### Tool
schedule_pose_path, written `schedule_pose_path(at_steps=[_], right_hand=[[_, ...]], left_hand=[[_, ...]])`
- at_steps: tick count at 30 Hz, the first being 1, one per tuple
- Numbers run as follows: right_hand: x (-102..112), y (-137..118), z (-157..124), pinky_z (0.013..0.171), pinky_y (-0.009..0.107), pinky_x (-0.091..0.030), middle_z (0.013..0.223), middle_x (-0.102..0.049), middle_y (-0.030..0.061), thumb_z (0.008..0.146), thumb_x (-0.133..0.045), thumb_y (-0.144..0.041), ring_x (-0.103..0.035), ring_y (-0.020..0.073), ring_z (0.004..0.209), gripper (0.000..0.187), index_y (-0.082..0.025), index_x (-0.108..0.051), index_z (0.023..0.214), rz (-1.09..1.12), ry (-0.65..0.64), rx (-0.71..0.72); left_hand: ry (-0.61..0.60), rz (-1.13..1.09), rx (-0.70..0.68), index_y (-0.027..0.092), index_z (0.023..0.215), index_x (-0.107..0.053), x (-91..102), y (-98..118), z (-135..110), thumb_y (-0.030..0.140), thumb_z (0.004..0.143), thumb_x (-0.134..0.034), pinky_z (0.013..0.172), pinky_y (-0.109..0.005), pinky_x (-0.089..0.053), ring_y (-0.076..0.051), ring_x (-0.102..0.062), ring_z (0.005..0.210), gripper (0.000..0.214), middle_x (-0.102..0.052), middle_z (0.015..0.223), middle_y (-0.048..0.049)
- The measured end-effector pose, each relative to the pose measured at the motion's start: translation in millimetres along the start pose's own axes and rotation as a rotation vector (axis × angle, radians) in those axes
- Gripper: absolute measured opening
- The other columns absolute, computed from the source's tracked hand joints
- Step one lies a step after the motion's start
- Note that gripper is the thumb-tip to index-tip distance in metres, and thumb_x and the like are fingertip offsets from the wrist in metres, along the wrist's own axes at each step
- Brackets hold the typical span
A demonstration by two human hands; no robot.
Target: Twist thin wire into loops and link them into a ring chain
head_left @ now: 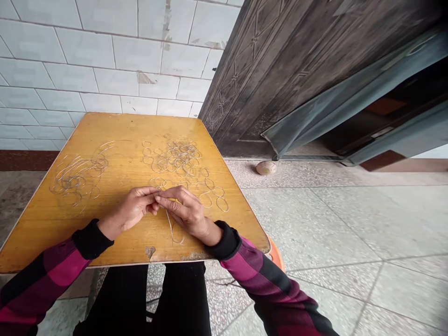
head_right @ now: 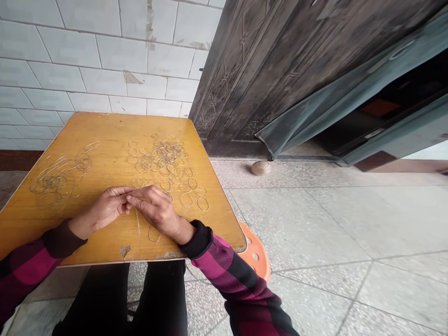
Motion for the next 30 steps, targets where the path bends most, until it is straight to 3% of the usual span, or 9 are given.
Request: schedule_pose_path(at_steps=[9,20,30], right_hand=[[-1.0,0.7,-2.0,0.076,0.036,-0.057,0.103,-0.067,0.0090,0.091,-0.053,-0.008,-0.063,0.0190,0.098,0.041,-0.023,-0.054,0.130,0.036,0.014,0.060],[-2.7,-3.5,-0.3,0.080,0.035,-0.058,0.105,-0.068,0.0122,0.090,-0.056,-0.008,-0.062,0.0194,0.101,0.029,-0.013,-0.062,0.118,-0.017,-0.045,0.115],[-4.4,-2.4,-0.5,0.090,0.040,-0.054,0.110,-0.072,0.0053,0.090,-0.059,-0.014,-0.058,0.0202,0.115,0.021,-0.020,-0.068,0.109,-0.003,-0.100,0.051]], left_hand=[[-0.015,-0.061,0.037,0.012,0.071,-0.071,0.3,1.2,-0.3,0.031,0.061,-0.083,0.049,-0.019,-0.037,-0.006,-0.048,0.052,0.025,-0.059,0.060,-0.0006],[0.009,-0.324,0.159,0.009,0.071,-0.066,5.9,-5.6,3.4,0.015,0.063,-0.082,0.050,-0.013,-0.043,-0.004,-0.051,0.055,0.019,-0.058,0.066,0.0002],[0.042,-0.321,0.123,0.010,0.070,-0.063,7.2,5.7,-0.5,0.014,0.066,-0.078,0.040,-0.009,-0.036,0.000,-0.044,0.044,0.016,-0.054,0.061,0.0029]])
Point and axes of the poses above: each hand's wrist, its own z-axis towards the middle knuckle, its own x-axis out of the back of the hand, y = z × x, the point moved 4 cm from there along z, towards the middle knuckle
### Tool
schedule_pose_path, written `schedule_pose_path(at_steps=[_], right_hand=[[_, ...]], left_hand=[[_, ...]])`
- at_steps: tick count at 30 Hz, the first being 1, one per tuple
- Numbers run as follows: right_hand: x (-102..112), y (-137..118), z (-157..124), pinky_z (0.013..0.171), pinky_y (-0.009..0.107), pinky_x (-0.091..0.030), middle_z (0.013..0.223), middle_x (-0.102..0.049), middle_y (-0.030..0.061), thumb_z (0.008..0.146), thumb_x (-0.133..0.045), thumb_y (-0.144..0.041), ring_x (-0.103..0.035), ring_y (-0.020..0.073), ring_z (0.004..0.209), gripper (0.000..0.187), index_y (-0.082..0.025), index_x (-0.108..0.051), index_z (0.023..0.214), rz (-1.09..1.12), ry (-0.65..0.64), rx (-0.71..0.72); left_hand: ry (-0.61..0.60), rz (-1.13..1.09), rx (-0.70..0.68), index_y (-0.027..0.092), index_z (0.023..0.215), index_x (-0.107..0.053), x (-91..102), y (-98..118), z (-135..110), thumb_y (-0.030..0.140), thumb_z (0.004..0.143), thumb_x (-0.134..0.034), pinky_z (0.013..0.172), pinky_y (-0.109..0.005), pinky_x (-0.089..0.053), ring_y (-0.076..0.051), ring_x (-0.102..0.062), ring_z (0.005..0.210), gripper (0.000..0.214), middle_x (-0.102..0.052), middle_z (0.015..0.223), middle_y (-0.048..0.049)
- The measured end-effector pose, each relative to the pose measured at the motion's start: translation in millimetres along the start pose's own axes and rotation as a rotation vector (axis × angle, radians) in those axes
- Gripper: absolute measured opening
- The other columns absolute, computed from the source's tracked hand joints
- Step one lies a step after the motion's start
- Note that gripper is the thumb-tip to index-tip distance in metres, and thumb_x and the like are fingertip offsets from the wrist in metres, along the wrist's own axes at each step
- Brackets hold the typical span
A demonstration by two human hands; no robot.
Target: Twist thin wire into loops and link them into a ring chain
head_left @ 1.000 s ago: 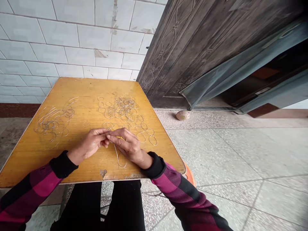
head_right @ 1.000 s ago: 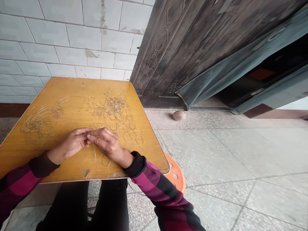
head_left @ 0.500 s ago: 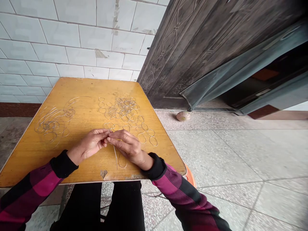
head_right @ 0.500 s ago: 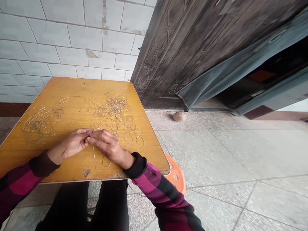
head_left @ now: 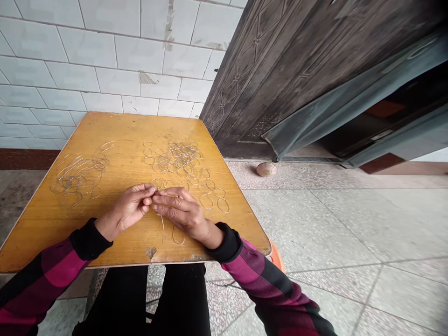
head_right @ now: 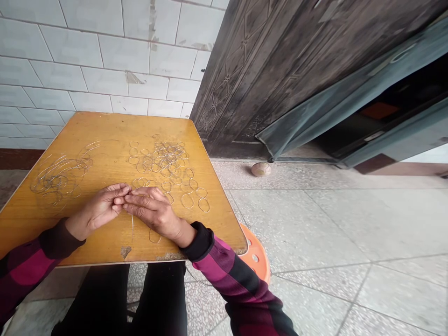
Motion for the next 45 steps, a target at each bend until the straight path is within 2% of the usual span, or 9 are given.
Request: schedule_pose_path(at_steps=[4,12,15,19,22,26,35,40,45], right_hand=[[-0.8,2.8,1.3,0.089,0.040,-0.053,0.105,-0.074,0.0067,0.088,-0.064,-0.019,-0.062,0.0189,0.111,0.017,-0.020,-0.070,0.103,0.208,0.050,-0.066],[-0.8,22.2,-0.2,0.086,0.037,-0.053,0.093,-0.076,0.0008,0.082,-0.071,-0.024,-0.070,0.0157,0.090,0.015,-0.029,-0.074,0.095,0.905,0.129,-0.465],[-3.3,28.9,-6.4,0.079,0.032,-0.055,0.088,-0.076,0.0014,0.079,-0.073,-0.031,-0.070,0.0148,0.085,0.011,-0.026,-0.075,0.090,0.998,0.129,-0.610],[-8.1,34.3,-12.0,0.067,0.027,-0.055,0.080,-0.075,0.0028,0.082,-0.068,-0.042,-0.069,0.0128,0.073,0.022,-0.021,-0.073,0.084,1.032,0.091,-0.729],[-7.4,32.9,-10.4,0.063,0.025,-0.054,0.076,-0.073,0.0030,0.089,-0.059,-0.042,-0.066,0.0109,0.065,0.027,-0.018,-0.070,0.089,0.901,0.064,-0.763],[-4.1,26.2,-7.1,0.061,0.024,-0.052,0.073,-0.068,0.0023,0.097,-0.046,-0.034,-0.061,0.0096,0.058,0.030,-0.015,-0.062,0.113,0.480,-0.020,-0.737],[-18.8,30.5,-13.6,0.059,0.026,-0.047,0.085,-0.069,0.0118,0.092,-0.039,-0.014,-0.063,0.0161,0.065,0.044,-0.006,-0.046,0.135,-0.338,-0.393,-0.571],[-24.5,25.3,-9.3,0.051,0.027,-0.040,0.083,-0.068,0.0112,0.091,-0.038,-0.009,-0.060,0.0173,0.062,0.049,-0.008,-0.043,0.139,-0.565,-0.674,-0.535],[-26.2,16.8,-4.7,0.048,0.026,-0.035,0.084,-0.066,0.0111,0.091,-0.040,-0.010,-0.060,0.0165,0.064,0.046,-0.011,-0.045,0.137,-0.637,-0.745,-0.513]], left_hand=[[0.018,0.011,-0.057,0.009,0.071,-0.063,0.7,8.1,-1.8,0.013,0.067,-0.076,0.041,-0.009,-0.037,0.001,-0.042,0.044,0.015,-0.060,0.067,-0.0001],[0.042,0.180,-0.166,0.011,0.072,-0.061,-5.3,15.4,-7.6,0.021,0.069,-0.077,0.039,-0.011,-0.032,0.000,-0.042,0.044,0.019,-0.062,0.069,-0.0006],[0.035,0.275,-0.209,0.012,0.073,-0.062,-6.8,14.3,-9.4,0.027,0.069,-0.077,0.039,-0.013,-0.031,-0.001,-0.042,0.043,0.022,-0.063,0.070,-0.0012],[0.030,0.422,-0.282,0.013,0.074,-0.062,-5.4,14.3,-9.5,0.033,0.073,-0.073,0.038,-0.016,-0.031,-0.002,-0.042,0.041,0.022,-0.064,0.071,-0.0010],[0.042,0.606,-0.347,0.014,0.073,-0.062,-3.5,14.9,-9.2,0.032,0.079,-0.066,0.038,-0.018,-0.031,-0.004,-0.043,0.039,0.020,-0.060,0.062,0.0008],[0.070,0.830,-0.367,0.015,0.073,-0.061,-2.7,12.5,-9.1,0.027,0.084,-0.058,0.039,-0.019,-0.032,-0.006,-0.042,0.036,0.017,-0.049,0.043,0.0054],[0.100,0.938,-0.391,0.017,0.070,-0.063,-0.6,6.1,-5.7,0.022,0.082,-0.057,0.041,-0.019,-0.034,-0.007,-0.044,0.036,0.014,-0.050,0.043,0.0052],[0.107,0.990,-0.344,0.018,0.067,-0.061,0.6,5.6,-5.0,0.020,0.083,-0.055,0.040,-0.019,-0.032,-0.008,-0.043,0.035,0.017,-0.048,0.040,0.0055],[0.083,1.045,-0.359,0.018,0.067,-0.061,0.0,4.8,-5.0,0.019,0.083,-0.054,0.041,-0.020,-0.033,-0.008,-0.043,0.035,0.017,-0.048,0.040,0.0057]])
Point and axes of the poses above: each hand's wrist, its own z-axis towards the middle knuckle, its own x-axis out of the back of the hand, y = z × x, the point moved 4 cm from there along z, towards the middle knuckle
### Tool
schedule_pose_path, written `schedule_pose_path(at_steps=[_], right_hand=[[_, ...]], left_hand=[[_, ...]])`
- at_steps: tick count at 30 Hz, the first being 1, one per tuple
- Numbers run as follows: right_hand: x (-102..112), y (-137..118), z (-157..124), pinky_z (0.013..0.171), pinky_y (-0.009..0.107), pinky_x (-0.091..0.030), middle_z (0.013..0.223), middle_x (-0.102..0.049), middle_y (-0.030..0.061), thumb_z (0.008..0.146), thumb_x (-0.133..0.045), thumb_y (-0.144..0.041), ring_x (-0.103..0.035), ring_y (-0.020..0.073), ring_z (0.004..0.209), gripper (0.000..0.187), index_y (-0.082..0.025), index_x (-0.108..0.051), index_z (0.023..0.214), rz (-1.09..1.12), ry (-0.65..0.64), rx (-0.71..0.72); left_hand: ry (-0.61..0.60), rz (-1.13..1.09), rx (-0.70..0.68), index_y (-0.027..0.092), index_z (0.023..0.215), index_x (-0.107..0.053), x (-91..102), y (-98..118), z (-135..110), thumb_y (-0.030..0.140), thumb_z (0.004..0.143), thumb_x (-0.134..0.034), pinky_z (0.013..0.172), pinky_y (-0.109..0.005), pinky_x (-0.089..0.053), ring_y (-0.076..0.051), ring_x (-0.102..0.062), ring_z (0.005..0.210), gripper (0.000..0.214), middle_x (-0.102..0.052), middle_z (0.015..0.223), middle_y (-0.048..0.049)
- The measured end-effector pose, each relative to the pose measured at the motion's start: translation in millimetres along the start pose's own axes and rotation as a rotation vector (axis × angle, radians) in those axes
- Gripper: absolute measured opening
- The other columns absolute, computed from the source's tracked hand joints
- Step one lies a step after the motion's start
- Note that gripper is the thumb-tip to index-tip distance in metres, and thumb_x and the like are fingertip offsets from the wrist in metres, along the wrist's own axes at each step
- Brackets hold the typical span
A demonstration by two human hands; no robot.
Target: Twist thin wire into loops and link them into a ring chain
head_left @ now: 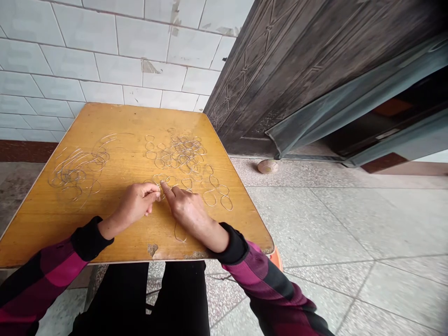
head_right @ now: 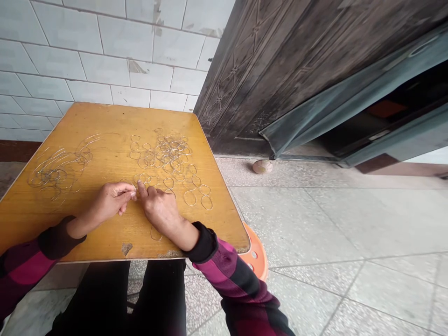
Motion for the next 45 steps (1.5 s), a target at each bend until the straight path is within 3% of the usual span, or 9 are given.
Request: schedule_pose_path(at_steps=[9,14,19,24,28,35,45], right_hand=[[-0.9,-5.7,1.6,0.050,0.029,-0.036,0.086,-0.067,0.0129,0.094,-0.040,-0.012,-0.064,0.0199,0.071,0.036,-0.007,-0.048,0.129,0.019,-0.073,-0.005],[-3.0,-8.3,1.4,0.051,0.030,-0.034,0.086,-0.067,0.0121,0.093,-0.039,-0.009,-0.063,0.0194,0.068,0.028,-0.008,-0.054,0.116,0.064,-0.101,-0.001],[-4.4,-8.1,-2.3,0.052,0.027,-0.031,0.077,-0.064,0.0066,0.091,-0.042,-0.007,-0.056,0.0145,0.060,0.019,-0.012,-0.058,0.100,0.144,0.017,0.051],[-11.8,-3.0,-2.3,0.050,0.026,-0.025,0.064,-0.058,0.0010,0.093,-0.044,-0.012,-0.045,0.0107,0.050,0.017,-0.015,-0.057,0.082,0.203,0.184,0.030],[-13.3,-0.4,-1.2,0.051,0.024,-0.025,0.062,-0.055,-0.0007,0.093,-0.041,-0.012,-0.041,0.0089,0.050,0.020,-0.016,-0.056,0.079,0.290,0.256,0.056],[-11.4,1.4,0.4,0.050,0.023,-0.026,0.062,-0.052,-0.0013,0.094,-0.039,-0.015,-0.039,0.0086,0.050,0.023,-0.016,-0.056,0.079,0.375,0.249,0.044],[-11.9,-0.8,0.4,0.051,0.023,-0.028,0.065,-0.055,0.0000,0.091,-0.040,-0.010,-0.043,0.0088,0.051,0.022,-0.014,-0.061,0.084,0.456,0.220,0.081]], left_hand=[[0.000,0.123,-0.002,0.017,0.068,-0.066,-3.5,5.9,-3.2,0.011,0.081,-0.054,0.044,-0.022,-0.030,-0.009,-0.043,0.035,0.018,-0.046,0.039,0.0059],[0.033,0.301,-0.118,0.019,0.057,-0.061,-4.9,14.7,-3.7,0.005,0.076,-0.057,0.051,-0.024,-0.027,-0.011,-0.041,0.042,0.023,-0.046,0.041,0.0038],[0.055,0.396,-0.142,0.019,0.057,-0.062,-1.2,12.1,-0.5,0.004,0.074,-0.058,0.057,-0.026,-0.027,-0.014,-0.047,0.053,0.023,-0.059,0.056,-0.0021],[0.062,0.399,-0.146,0.020,0.054,-0.060,4.8,11.6,2.7,0.004,0.071,-0.060,0.056,-0.026,-0.026,-0.014,-0.044,0.051,0.023,-0.056,0.052,-0.0005],[0.040,0.357,-0.128,0.020,0.054,-0.061,6.8,14.4,2.8,0.004,0.071,-0.059,0.053,-0.026,-0.024,-0.012,-0.040,0.046,0.023,-0.051,0.046,0.0015],[0.050,0.182,-0.101,0.021,0.060,-0.066,9.3,12.1,0.8,0.006,0.067,-0.062,0.050,-0.025,-0.024,-0.011,-0.037,0.041,0.017,-0.049,0.042,0.0038],[-0.019,0.381,-0.117,0.020,0.050,-0.056,6.0,16.0,1.0,0.005,0.072,-0.057,0.052,-0.026,-0.023,-0.012,-0.038,0.041,0.027,-0.046,0.041,0.0034]])
Point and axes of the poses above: each hand's wrist, its own z-axis towards the middle knuckle, its own x-axis out of the back of the hand, y = z × x, the point moved 4 cm from there along z, towards the middle knuckle
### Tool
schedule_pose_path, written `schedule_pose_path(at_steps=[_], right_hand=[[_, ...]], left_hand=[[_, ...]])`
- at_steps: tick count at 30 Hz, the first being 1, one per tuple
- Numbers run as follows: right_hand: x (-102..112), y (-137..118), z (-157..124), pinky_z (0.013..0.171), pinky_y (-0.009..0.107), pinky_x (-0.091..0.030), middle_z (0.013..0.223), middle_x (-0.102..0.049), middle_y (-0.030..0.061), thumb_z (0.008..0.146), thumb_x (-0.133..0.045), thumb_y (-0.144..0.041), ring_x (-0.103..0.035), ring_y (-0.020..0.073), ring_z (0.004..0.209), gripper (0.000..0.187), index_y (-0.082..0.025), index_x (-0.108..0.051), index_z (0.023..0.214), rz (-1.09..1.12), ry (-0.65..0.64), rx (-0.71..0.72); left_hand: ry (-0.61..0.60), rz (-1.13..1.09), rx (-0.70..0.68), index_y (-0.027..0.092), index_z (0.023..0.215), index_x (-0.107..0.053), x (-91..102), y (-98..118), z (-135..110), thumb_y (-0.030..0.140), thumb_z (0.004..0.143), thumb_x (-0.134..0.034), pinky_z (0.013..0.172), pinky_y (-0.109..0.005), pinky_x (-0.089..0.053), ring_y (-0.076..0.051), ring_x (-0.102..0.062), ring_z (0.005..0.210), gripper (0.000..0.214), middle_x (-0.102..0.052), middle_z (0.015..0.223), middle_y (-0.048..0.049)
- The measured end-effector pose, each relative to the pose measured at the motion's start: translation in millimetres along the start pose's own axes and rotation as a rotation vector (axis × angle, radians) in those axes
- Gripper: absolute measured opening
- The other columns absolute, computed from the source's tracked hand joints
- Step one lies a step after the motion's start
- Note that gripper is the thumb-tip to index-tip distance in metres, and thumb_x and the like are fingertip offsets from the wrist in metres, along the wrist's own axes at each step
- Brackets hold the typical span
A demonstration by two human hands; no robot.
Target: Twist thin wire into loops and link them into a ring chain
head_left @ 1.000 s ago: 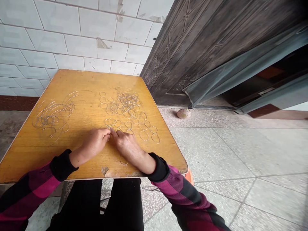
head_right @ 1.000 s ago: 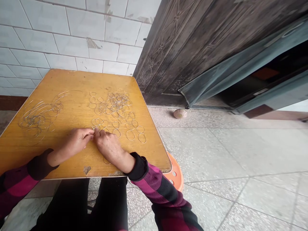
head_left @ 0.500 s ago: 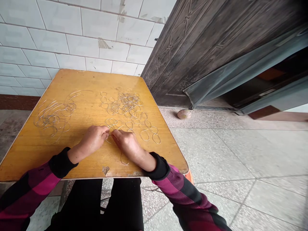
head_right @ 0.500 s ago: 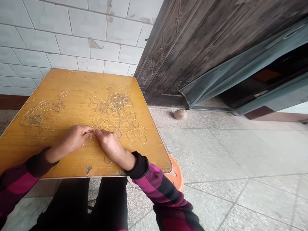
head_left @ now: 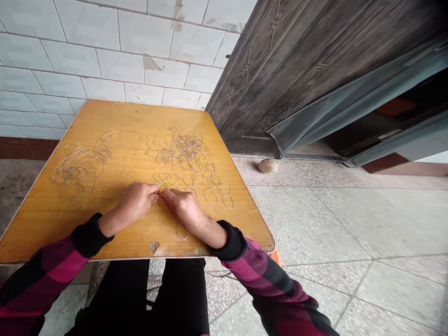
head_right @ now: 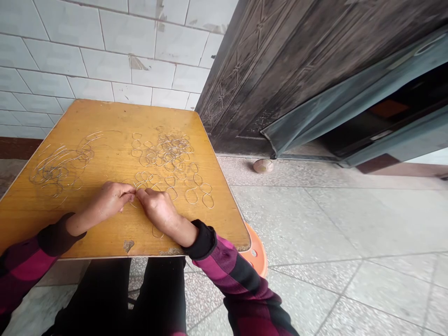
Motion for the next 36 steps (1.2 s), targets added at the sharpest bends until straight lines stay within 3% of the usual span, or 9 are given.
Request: schedule_pose_path(at_steps=[8,12,18,30,34,36], right_hand=[[6.7,10.3,5.9,0.056,0.022,-0.042,0.063,-0.060,-0.0021,0.088,-0.056,-0.022,-0.054,0.0082,0.054,0.010,-0.014,-0.060,0.089,0.590,0.013,-0.228],[-2.4,18.6,7.8,0.058,0.024,-0.050,0.070,-0.063,0.0001,0.083,-0.063,-0.032,-0.060,0.0096,0.059,0.017,-0.014,-0.061,0.085,0.971,0.028,-0.366],[-21.8,22.6,9.4,0.062,0.022,-0.055,0.076,-0.067,0.0006,0.064,-0.082,-0.033,-0.065,0.0091,0.065,0.030,-0.015,-0.067,0.083,1.476,-0.112,-0.528],[-26.7,20.0,6.3,0.058,0.020,-0.054,0.071,-0.068,-0.0009,0.059,-0.086,-0.028,-0.065,0.0085,0.061,0.031,-0.015,-0.067,0.080,1.565,-0.101,-0.569],[-20.4,21.8,7.1,0.060,0.021,-0.053,0.073,-0.068,0.0004,0.065,-0.082,-0.034,-0.063,0.0078,0.061,0.029,-0.014,-0.068,0.081,1.437,-0.203,-0.534],[-11.2,23.4,9.0,0.062,0.022,-0.052,0.074,-0.067,0.0006,0.072,-0.077,-0.037,-0.062,0.0076,0.063,0.027,-0.014,-0.069,0.084,1.338,-0.153,-0.476]], left_hand=[[0.048,-0.020,0.012,0.019,0.061,-0.058,12.7,-13.6,3.7,0.009,0.076,-0.053,0.050,-0.023,-0.030,-0.010,-0.044,0.039,0.018,-0.046,0.042,0.0064],[0.052,-0.095,0.083,0.019,0.064,-0.057,15.4,-19.2,5.6,0.013,0.077,-0.051,0.045,-0.021,-0.034,-0.009,-0.048,0.035,0.015,-0.047,0.042,0.0077],[0.051,-0.088,0.092,0.018,0.067,-0.057,14.2,-18.3,6.5,0.013,0.077,-0.048,0.044,-0.020,-0.036,-0.008,-0.045,0.036,0.014,-0.048,0.045,0.0076],[-0.009,0.274,-0.023,0.017,0.064,-0.056,10.7,-15.0,7.4,0.009,0.077,-0.047,0.057,-0.025,-0.030,-0.012,-0.046,0.054,0.018,-0.055,0.058,0.0010],[-0.073,0.348,-0.038,0.018,0.064,-0.056,10.1,-8.7,4.6,0.009,0.079,-0.047,0.056,-0.026,-0.028,-0.013,-0.044,0.054,0.019,-0.053,0.057,0.0010],[-0.106,0.387,-0.085,0.018,0.064,-0.056,7.2,-4.0,1.5,0.011,0.081,-0.048,0.055,-0.026,-0.027,-0.013,-0.044,0.054,0.020,-0.053,0.057,0.0009]])
Point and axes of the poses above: each hand's wrist, its own z-axis towards the middle knuckle, its own x-axis out of the back of the hand, y = z × x, the point moved 4 cm from there along z, towards the middle knuckle
